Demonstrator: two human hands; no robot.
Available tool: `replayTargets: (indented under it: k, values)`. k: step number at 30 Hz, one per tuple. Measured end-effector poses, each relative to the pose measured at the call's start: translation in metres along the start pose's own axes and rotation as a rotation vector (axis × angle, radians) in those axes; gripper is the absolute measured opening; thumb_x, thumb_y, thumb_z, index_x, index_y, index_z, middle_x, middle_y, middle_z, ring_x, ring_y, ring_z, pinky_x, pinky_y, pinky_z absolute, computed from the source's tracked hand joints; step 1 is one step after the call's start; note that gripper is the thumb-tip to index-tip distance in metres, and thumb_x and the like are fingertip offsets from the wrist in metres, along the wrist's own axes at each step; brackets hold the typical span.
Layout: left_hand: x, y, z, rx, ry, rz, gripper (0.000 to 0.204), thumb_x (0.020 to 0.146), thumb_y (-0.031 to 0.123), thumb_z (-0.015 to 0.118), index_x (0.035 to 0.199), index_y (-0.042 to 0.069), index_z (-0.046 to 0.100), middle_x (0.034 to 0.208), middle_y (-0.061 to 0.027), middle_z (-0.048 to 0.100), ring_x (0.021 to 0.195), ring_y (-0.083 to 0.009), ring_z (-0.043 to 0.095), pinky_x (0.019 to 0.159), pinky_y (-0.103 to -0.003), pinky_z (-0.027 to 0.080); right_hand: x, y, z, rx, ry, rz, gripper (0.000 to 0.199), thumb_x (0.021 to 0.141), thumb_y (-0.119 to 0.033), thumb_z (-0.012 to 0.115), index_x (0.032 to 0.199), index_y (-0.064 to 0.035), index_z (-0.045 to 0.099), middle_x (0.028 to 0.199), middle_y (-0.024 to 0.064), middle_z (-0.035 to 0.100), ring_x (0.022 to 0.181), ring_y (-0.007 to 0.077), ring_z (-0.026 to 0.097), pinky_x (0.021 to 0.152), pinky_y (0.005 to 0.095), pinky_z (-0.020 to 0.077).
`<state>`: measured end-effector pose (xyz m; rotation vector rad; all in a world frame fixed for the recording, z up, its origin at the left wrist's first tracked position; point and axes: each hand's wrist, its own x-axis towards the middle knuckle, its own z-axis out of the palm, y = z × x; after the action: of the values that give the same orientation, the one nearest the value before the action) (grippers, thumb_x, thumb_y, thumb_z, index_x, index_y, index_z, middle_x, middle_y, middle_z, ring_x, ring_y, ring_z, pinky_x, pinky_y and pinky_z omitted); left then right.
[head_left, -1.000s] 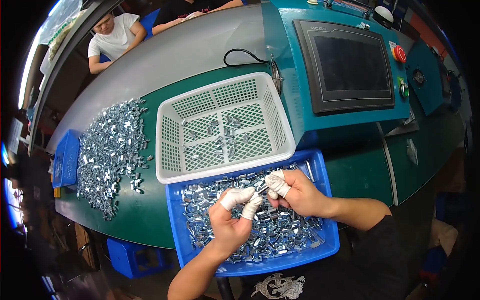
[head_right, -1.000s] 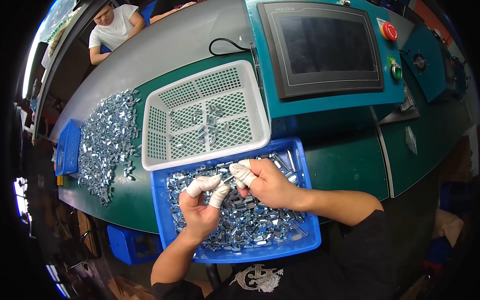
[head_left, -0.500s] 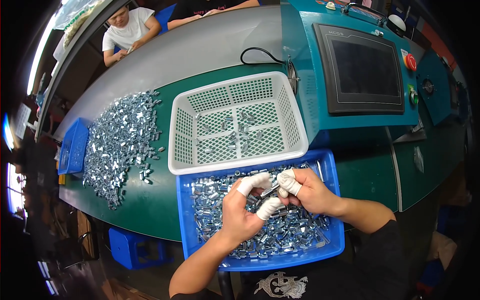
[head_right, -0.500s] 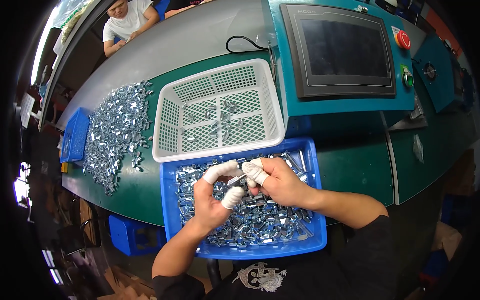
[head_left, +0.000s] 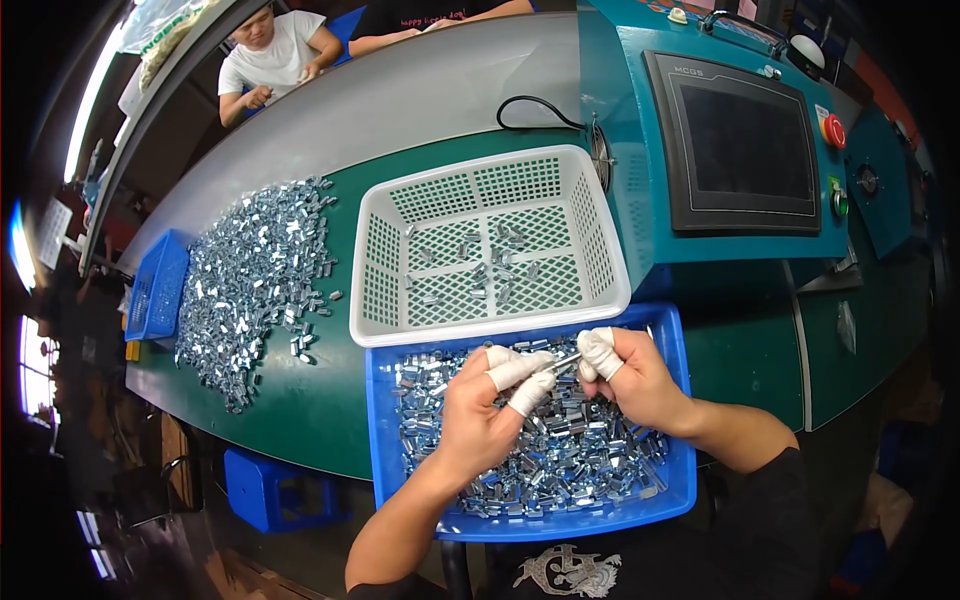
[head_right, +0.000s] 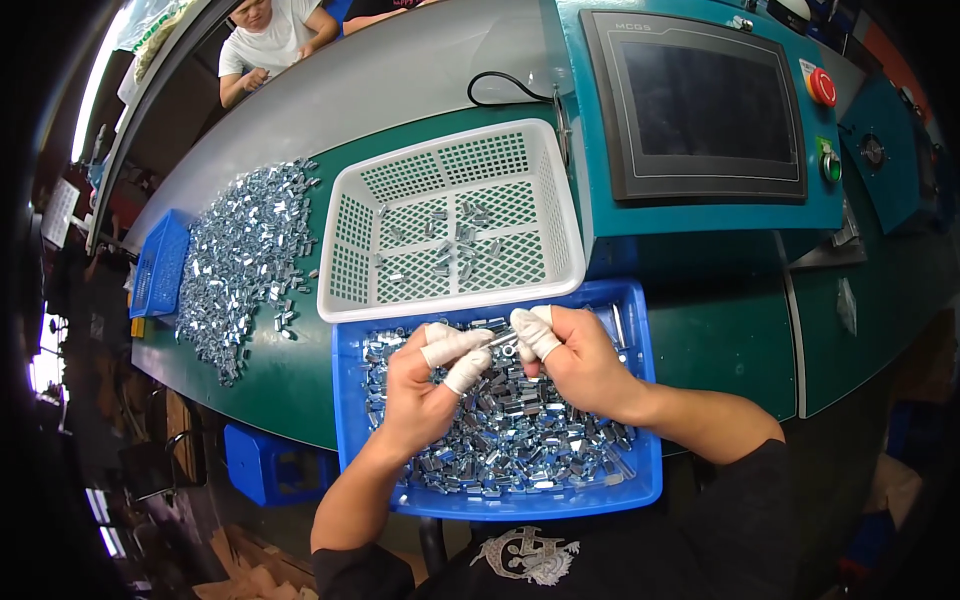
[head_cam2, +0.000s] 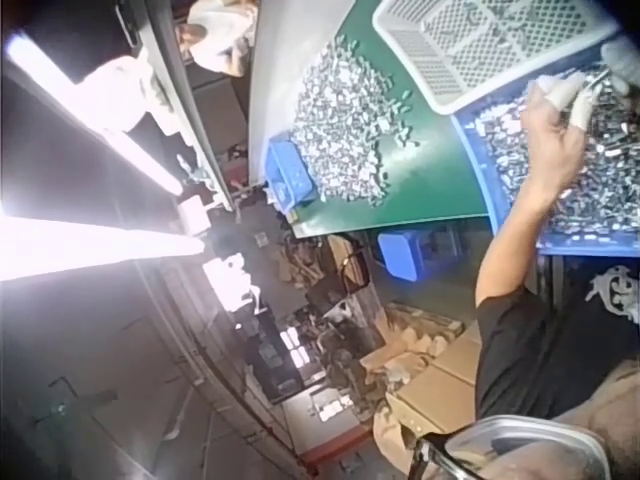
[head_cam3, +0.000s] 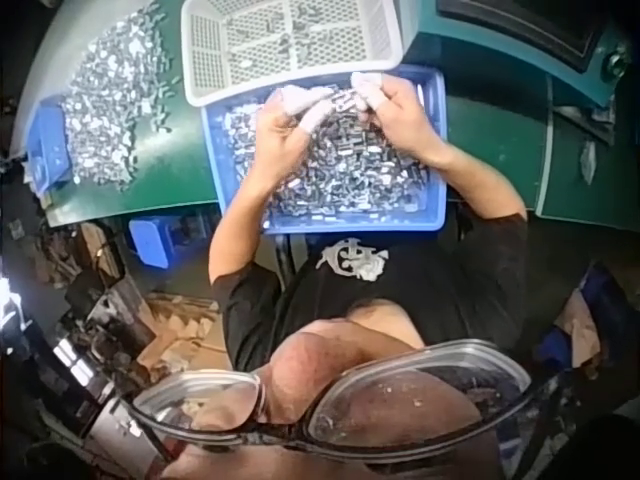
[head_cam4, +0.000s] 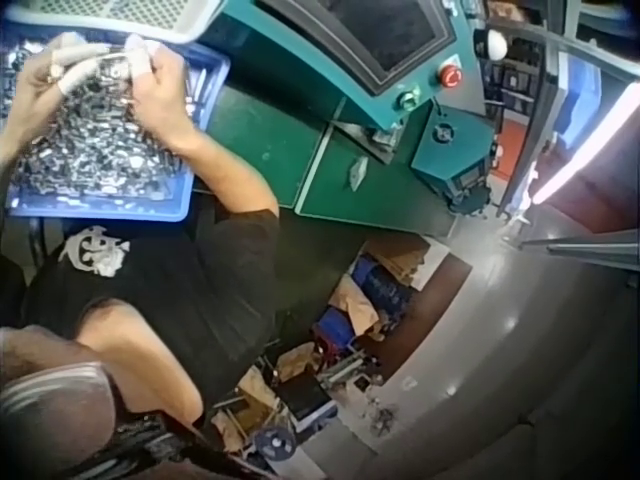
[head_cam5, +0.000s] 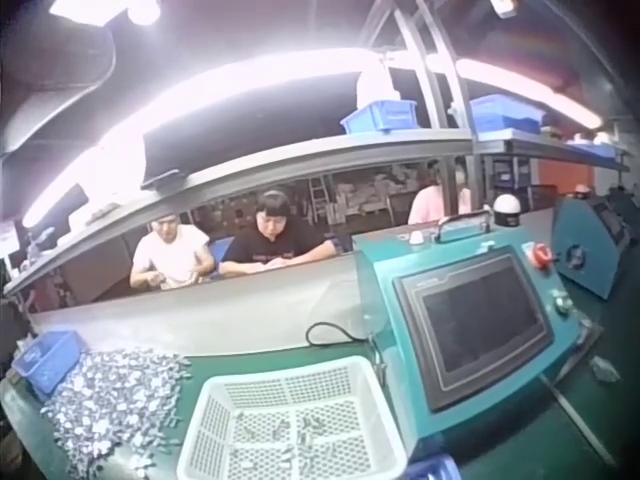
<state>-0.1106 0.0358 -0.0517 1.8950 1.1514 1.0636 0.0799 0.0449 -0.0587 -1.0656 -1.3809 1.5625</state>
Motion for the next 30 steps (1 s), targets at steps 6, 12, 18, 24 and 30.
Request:
replayTargets:
  k: [6, 12, 18, 24, 30]
  values:
    - [0.009, -0.030, -0.032, 0.338, 0.467, -0.076, 0.024, 0.078, 0.001, 0.065, 0.101, 0.002, 0.064, 0.073, -0.0047, 0.056, 0.059, -0.0109, 0.050, 0.050, -0.024, 0.040, 0.002, -0.006, 0.000, 0.115, -0.002, 0.104, 0.036, 0.097, -0.029, 0.040, 0.071, -0.0074, 0.050, 0.058, 0.0003, 0.052, 0.046, 0.0033, 0.037, 0.043, 0.0187, 0.0308]
    - [0.017, -0.045, -0.028, 0.520, 0.505, -0.052, 0.022, 0.077, 0.002, 0.066, 0.099, 0.001, 0.064, 0.073, -0.0032, 0.056, 0.058, -0.0084, 0.045, 0.051, -0.023, 0.038, 0.001, -0.003, -0.003, 0.095, -0.014, 0.070, 0.036, 0.097, -0.028, 0.040, 0.070, -0.0070, 0.050, 0.058, 0.0007, 0.052, 0.045, 0.0036, 0.038, 0.043, 0.0188, 0.0313]
    - [0.004, -0.012, -0.016, 0.553, 0.250, 0.047, 0.014, 0.069, 0.012, 0.073, 0.076, 0.005, 0.063, 0.067, -0.0073, 0.059, 0.060, -0.0204, 0.056, 0.051, -0.032, 0.044, 0.003, -0.008, -0.001, 0.084, -0.029, 0.037, 0.037, 0.097, -0.028, 0.040, 0.069, -0.0073, 0.050, 0.058, -0.0004, 0.051, 0.046, 0.0032, 0.038, 0.043, 0.0186, 0.0309]
    - [-0.012, -0.016, 0.007, 0.692, -0.090, -0.119, 0.033, 0.068, 0.030, 0.074, 0.081, 0.001, 0.063, 0.085, -0.0136, 0.059, 0.078, -0.0282, 0.060, 0.065, -0.038, 0.049, 0.001, -0.003, 0.001, 0.029, 0.021, 0.124, 0.038, 0.096, -0.035, 0.041, 0.067, -0.0102, 0.046, 0.054, -0.0007, 0.048, 0.044, 0.0044, 0.038, 0.041, 0.0197, 0.0286]
    - [-0.019, -0.022, 0.005, 0.607, -0.093, -0.088, 0.026, 0.071, 0.024, 0.071, 0.080, 0.002, 0.060, 0.082, -0.0119, 0.055, 0.079, -0.0296, 0.057, 0.065, -0.039, 0.048, -0.003, 0.000, 0.003, 0.022, 0.042, 0.090, 0.038, 0.096, -0.033, 0.042, 0.067, -0.0084, 0.048, 0.054, 0.0007, 0.051, 0.044, 0.0041, 0.039, 0.042, 0.0191, 0.0306]
